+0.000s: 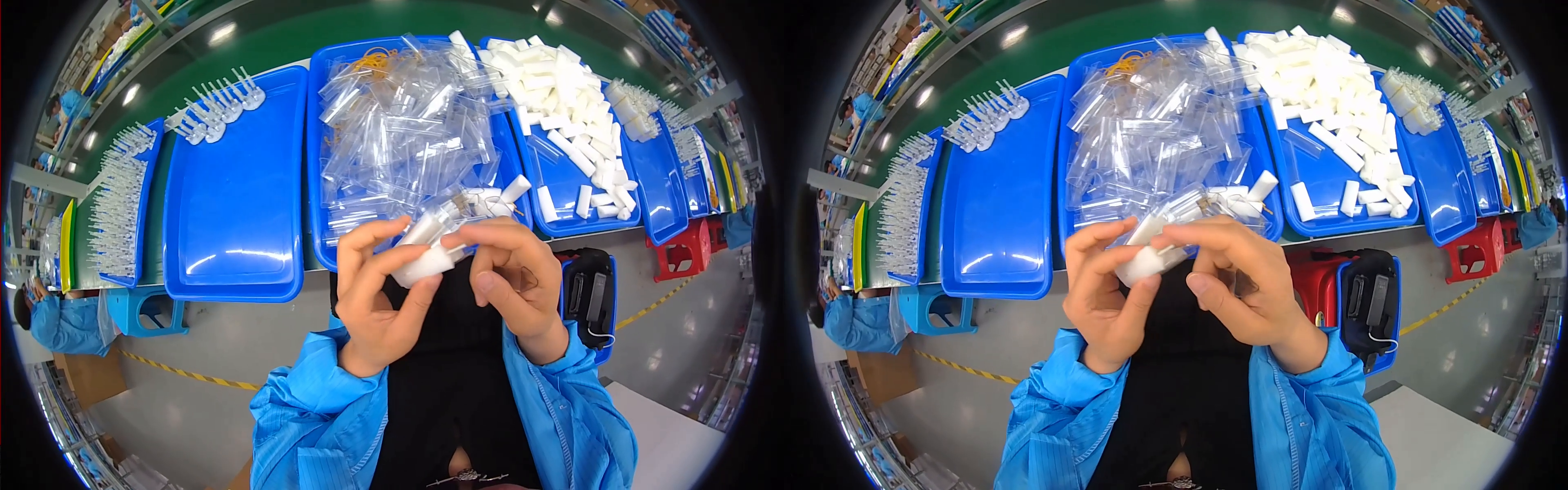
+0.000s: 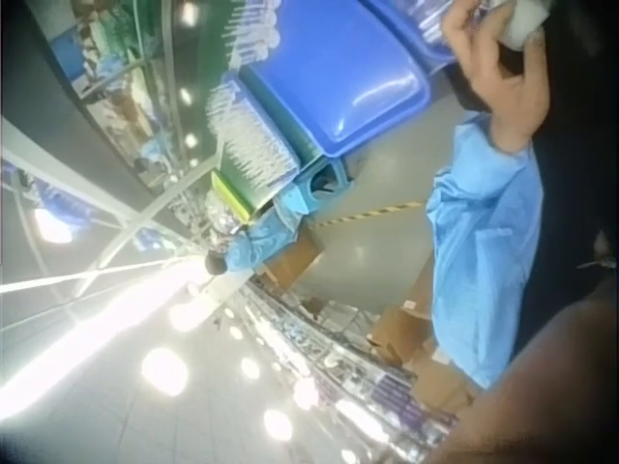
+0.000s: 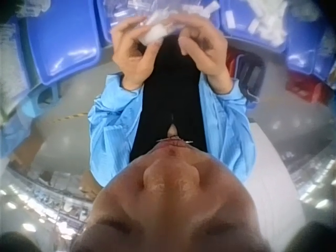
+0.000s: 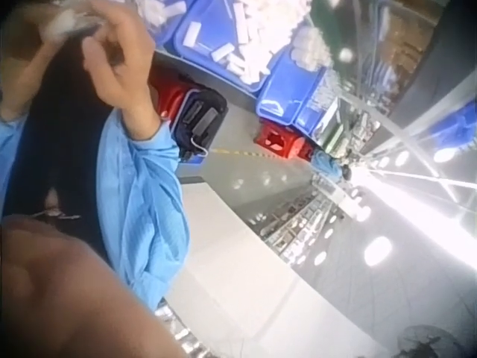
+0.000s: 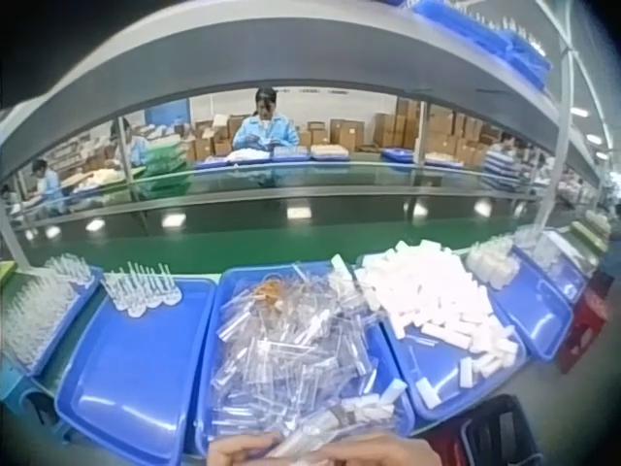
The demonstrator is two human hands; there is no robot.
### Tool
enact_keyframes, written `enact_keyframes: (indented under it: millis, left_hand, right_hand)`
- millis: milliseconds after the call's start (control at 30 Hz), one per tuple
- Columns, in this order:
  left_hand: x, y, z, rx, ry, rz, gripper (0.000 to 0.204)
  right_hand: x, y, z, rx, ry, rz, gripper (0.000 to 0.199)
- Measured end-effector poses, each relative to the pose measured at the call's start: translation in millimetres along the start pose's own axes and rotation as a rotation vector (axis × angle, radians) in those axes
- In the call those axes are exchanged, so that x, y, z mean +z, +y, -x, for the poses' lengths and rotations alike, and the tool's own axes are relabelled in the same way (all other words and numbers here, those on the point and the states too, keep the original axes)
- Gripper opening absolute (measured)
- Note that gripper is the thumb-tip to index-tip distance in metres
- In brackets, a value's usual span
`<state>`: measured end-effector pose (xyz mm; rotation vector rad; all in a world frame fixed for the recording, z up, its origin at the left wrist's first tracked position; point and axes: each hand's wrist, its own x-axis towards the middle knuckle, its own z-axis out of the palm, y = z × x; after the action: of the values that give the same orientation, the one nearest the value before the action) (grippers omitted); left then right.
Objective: The person fits white foam sleeves over plastic dropper stems, slides clear plastic covers onto the assemblies, bundles them together with a rubber band, and places the bundle onto a tray.
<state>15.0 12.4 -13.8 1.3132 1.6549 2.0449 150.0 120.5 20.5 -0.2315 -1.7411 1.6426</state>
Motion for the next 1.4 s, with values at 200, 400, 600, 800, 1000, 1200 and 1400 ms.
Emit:
enact_keyframes:
  millis: [200,400,600,800,1000,1200,1400]
  left_hand:
    - [1,9,-5,-0.057,-0.054,0.131,0.028]
    - [4,12,-1,-0.099,-0.088,0.127,0.027]
    - [6,12,-2,-0.028,-0.082,0.011,0.027]
    - [6,13,-1,-0.013,-0.072,-0.034,0.027]
    - [6,12,-2,0.01,-0.045,-0.067,0.027]
    - [5,10,-1,0.032,-0.043,-0.089,0.028]
    - [4,9,0,0.01,-0.026,-0.073,0.028]
  right_hand:
    - [-22,15,-11,0.028,0.267,-0.674,0.047]
    - [-32,27,-2,0.289,0.103,-1.102,0.028]
    - [-33,25,-2,0.229,0.097,-1.138,0.023]
    - [-35,28,-1,0.216,0.121,-1.127,0.024]
    - [-33,21,7,0.177,0.229,-0.69,0.032]
    - [-22,19,11,-0.078,0.352,-0.078,0.04]
    - [-12,19,12,-0.261,0.333,0.048,0.032]
